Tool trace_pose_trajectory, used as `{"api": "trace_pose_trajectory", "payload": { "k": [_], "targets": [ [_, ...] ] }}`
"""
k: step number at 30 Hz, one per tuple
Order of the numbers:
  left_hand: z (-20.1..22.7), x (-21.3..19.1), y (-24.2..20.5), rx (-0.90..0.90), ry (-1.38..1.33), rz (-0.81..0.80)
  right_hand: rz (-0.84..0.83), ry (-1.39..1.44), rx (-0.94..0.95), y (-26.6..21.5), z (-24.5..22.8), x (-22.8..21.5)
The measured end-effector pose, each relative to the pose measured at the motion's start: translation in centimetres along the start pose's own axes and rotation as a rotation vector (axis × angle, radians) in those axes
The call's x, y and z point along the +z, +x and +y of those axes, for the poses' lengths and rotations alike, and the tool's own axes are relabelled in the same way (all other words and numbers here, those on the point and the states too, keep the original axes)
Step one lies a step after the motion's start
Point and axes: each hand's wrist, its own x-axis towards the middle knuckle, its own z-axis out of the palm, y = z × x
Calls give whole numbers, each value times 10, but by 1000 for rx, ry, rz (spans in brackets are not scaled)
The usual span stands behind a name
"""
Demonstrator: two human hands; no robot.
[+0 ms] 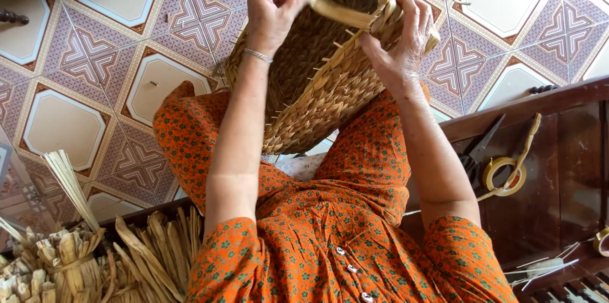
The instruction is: The person weaves dried plant fibers onto the rim and handle areas of a woven basket by hand.
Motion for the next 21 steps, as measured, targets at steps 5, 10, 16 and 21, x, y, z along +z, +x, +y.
{"api": "trace_pose_trajectory", "payload": {
  "k": [5, 10, 16, 21],
  "targets": [
    [10, -15, 2, -225, 556, -146, 39, 24, 22, 0, -2, 5],
    [6, -4, 1, -345, 180, -89, 50, -6, 13, -4, -2, 7],
    [13, 29, -16, -684, -1141, -386, 47, 60, -75, -3, 7, 9],
    [4, 44, -12, -632, -1074, -514, 23, 158, -57, -8, 10, 7]
  ]
}}
